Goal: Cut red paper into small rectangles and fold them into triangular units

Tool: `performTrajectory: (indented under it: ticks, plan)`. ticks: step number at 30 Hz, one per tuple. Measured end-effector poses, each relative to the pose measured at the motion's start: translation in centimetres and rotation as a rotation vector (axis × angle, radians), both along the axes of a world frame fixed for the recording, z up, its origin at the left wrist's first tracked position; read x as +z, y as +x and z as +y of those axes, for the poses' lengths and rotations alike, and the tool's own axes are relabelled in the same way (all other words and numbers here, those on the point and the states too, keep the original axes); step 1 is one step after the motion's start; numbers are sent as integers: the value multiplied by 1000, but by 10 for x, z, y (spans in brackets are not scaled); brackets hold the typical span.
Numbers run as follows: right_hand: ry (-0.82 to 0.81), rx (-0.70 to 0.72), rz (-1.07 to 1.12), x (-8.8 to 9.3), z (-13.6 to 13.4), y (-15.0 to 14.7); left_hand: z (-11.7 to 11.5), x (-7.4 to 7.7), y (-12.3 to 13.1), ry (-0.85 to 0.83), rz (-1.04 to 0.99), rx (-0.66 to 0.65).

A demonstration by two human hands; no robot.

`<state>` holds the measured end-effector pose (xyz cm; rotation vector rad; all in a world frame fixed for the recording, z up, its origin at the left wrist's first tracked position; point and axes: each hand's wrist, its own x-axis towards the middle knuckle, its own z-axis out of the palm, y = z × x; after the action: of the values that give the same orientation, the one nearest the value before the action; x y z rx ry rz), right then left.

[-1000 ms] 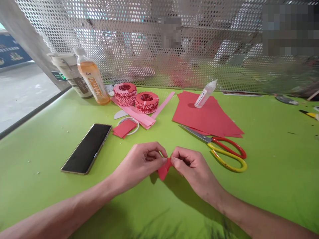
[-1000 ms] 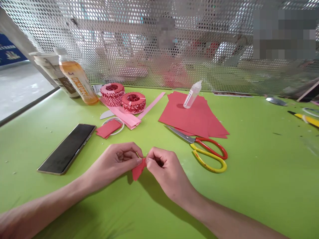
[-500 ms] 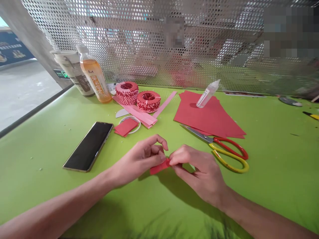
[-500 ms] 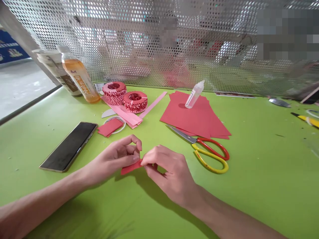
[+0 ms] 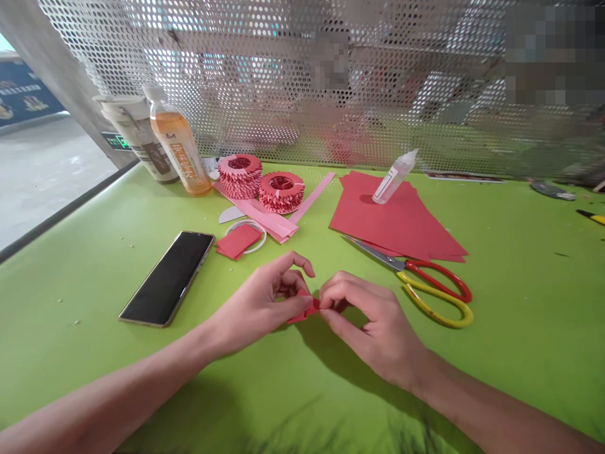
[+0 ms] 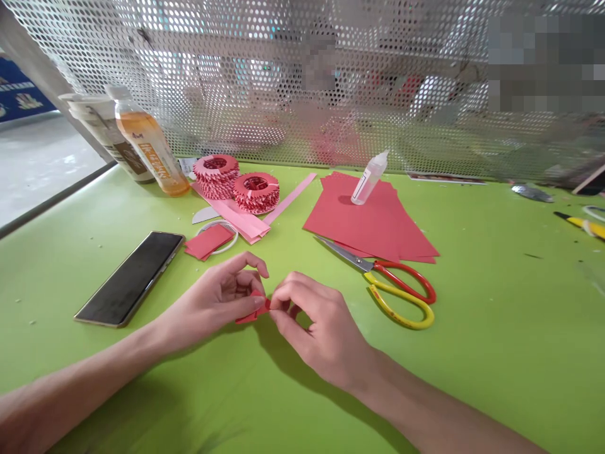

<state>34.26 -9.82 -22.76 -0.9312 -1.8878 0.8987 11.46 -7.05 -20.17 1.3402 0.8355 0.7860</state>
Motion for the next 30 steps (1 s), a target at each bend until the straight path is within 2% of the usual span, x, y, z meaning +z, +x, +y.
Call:
performTrajectory:
  ticks: [2, 8, 11, 14, 18, 23, 26, 30]
  plan:
    - [-70, -10, 11, 0, -1, -1, -1, 0, 0, 91, 72, 18]
    - [-459, -81, 124, -7, -3, -3, -4, 2, 2, 375, 275, 24]
    - [-550, -121, 188, -9, -3, -5, -6, 4, 2, 463, 326, 1]
    - [-568, -133, 246, -8, -3, -7, -7, 4, 3, 527, 370, 23]
    - [-563, -106, 284, -2, -4, -7, -8, 2, 5, 477, 355, 76]
    - [-588, -41, 204, -1, -2, -4, -6, 0, 4, 319, 241, 62]
    - [-567, -10, 133, -1, -1, -4, -6, -1, 3, 280, 200, 53]
    - [-527, -38, 133, -1, -1, -5, -6, -1, 3, 242, 160, 47]
